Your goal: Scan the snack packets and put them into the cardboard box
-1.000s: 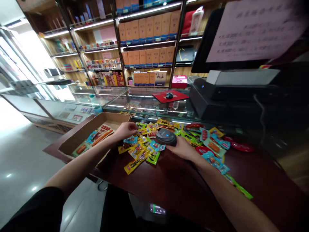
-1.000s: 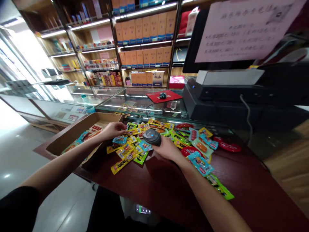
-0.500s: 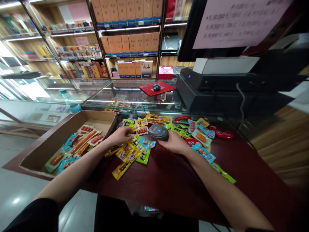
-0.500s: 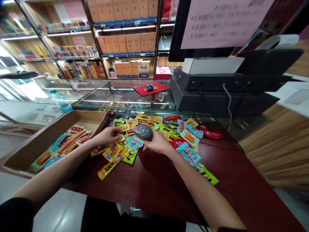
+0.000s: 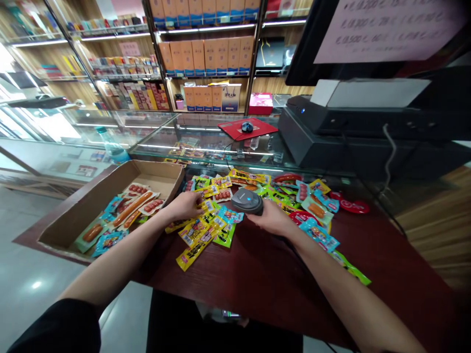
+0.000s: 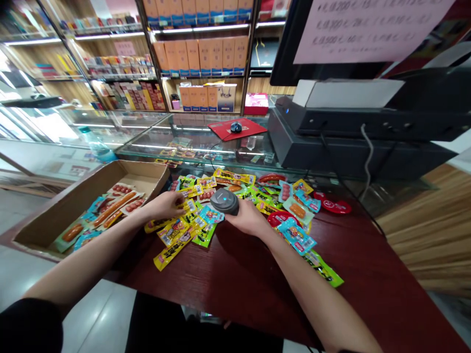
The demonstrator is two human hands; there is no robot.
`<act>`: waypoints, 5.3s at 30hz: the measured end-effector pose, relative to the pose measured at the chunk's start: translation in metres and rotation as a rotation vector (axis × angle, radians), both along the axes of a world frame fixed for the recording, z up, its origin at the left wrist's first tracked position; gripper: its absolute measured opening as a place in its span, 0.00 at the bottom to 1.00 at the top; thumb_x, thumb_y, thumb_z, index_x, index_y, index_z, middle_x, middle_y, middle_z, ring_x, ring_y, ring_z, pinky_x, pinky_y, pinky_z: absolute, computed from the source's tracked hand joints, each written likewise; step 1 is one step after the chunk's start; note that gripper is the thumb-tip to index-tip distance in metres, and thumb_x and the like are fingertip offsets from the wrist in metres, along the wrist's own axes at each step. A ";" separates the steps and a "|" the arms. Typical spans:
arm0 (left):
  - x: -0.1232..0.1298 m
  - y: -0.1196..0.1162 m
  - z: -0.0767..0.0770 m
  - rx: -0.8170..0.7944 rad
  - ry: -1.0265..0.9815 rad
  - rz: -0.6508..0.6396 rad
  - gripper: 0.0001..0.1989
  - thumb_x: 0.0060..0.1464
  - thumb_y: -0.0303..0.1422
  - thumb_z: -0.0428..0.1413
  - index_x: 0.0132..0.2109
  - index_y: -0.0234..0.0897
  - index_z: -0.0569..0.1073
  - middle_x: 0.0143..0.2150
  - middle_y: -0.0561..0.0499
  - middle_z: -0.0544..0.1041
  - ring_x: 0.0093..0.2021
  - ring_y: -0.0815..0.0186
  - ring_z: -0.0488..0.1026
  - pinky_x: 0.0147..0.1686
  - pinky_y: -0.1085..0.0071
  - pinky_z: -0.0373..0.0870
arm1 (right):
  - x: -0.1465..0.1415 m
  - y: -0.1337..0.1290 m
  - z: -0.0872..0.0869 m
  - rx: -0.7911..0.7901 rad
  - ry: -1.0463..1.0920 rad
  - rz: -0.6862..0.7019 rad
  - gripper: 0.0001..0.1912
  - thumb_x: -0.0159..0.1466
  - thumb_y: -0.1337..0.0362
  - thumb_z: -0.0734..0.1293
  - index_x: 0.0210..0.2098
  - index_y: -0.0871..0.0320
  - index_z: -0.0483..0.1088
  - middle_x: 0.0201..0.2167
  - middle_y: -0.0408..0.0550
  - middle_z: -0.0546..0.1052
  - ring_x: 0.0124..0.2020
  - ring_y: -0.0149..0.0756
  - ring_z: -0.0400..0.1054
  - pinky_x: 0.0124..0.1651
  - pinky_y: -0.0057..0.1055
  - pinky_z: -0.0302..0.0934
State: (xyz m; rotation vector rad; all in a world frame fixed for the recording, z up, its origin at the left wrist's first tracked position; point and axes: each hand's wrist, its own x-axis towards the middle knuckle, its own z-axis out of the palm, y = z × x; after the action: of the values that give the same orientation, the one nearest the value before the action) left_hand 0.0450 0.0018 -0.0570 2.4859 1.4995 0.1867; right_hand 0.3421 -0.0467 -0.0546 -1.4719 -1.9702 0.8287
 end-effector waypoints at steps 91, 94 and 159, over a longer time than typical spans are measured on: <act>-0.004 0.023 -0.010 0.153 0.083 0.186 0.09 0.50 0.34 0.57 0.38 0.36 0.76 0.39 0.40 0.78 0.42 0.54 0.75 0.43 0.64 0.68 | 0.003 -0.002 -0.003 0.064 -0.008 0.055 0.16 0.55 0.63 0.68 0.44 0.57 0.75 0.40 0.47 0.81 0.43 0.44 0.75 0.44 0.34 0.67; -0.002 0.024 -0.005 0.172 -0.164 0.169 0.10 0.49 0.35 0.58 0.39 0.37 0.77 0.37 0.44 0.80 0.39 0.58 0.75 0.40 0.67 0.69 | 0.005 -0.002 0.000 0.064 -0.018 0.036 0.16 0.55 0.63 0.68 0.43 0.57 0.75 0.40 0.48 0.81 0.43 0.46 0.75 0.44 0.36 0.67; -0.097 -0.027 0.048 0.205 -0.871 0.551 0.22 0.39 0.46 0.66 0.37 0.34 0.81 0.33 0.45 0.81 0.29 0.65 0.74 0.31 0.72 0.68 | -0.002 -0.004 -0.001 0.082 0.052 0.101 0.18 0.53 0.60 0.69 0.41 0.60 0.76 0.36 0.50 0.82 0.42 0.51 0.76 0.44 0.42 0.70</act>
State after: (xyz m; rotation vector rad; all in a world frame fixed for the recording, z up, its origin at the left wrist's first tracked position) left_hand -0.0519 -0.0252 -0.0091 1.6221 1.6975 1.3563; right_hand 0.3402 -0.0503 -0.0555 -1.3010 -2.0282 0.8100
